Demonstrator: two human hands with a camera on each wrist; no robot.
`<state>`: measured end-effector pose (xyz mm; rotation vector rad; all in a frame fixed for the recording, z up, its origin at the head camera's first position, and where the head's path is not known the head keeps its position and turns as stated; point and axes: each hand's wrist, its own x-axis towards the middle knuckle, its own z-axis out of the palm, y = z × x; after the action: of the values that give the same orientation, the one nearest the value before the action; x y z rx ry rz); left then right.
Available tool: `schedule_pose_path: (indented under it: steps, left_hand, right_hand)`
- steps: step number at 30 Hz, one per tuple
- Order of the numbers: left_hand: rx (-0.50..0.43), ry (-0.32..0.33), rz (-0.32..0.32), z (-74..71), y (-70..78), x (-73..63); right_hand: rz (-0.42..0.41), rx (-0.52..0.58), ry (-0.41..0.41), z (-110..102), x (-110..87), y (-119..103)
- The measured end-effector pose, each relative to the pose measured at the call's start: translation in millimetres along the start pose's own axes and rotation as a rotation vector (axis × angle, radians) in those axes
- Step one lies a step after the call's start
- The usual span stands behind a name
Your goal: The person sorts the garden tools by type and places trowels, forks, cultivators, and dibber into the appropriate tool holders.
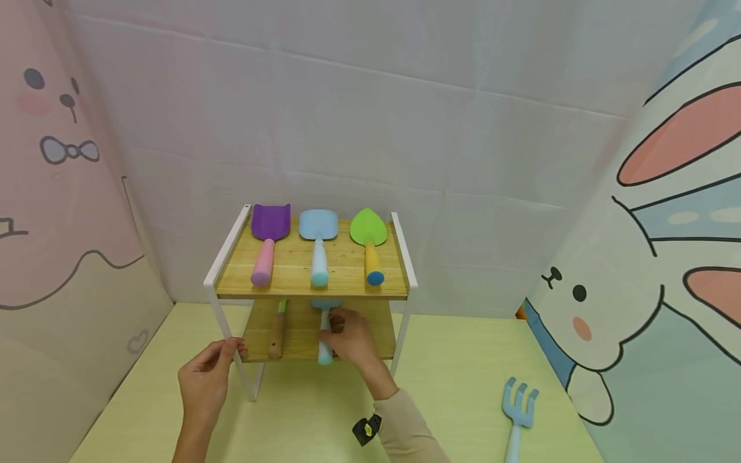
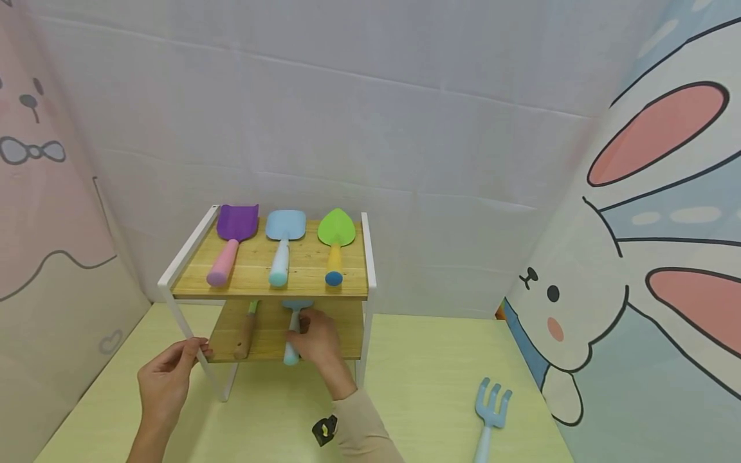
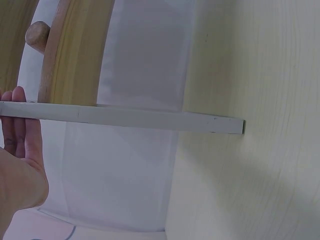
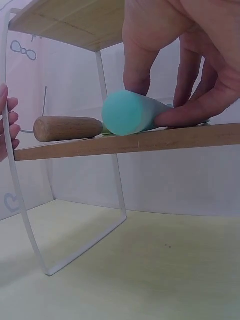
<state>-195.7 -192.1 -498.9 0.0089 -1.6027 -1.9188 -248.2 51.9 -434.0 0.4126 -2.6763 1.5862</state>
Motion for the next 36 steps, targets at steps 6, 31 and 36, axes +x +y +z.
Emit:
schedule_pose_path:
  steps: [6,31,36]
  left_hand:
    - [0.011,0.003,0.007,0.3,0.8,-0.4]
    - [-0.001,0.016,-0.016,0.8,2.5,-1.0]
    - [0.01,0.012,-0.014,0.8,3.2,-1.0]
  right_hand:
    - [-0.034,0.026,0.007,-1,-2.8,4]
    - [-0.074,0.134,0.017,-16,-25.5,14]
    - [-0.093,0.129,0.035,-18,-29.6,15]
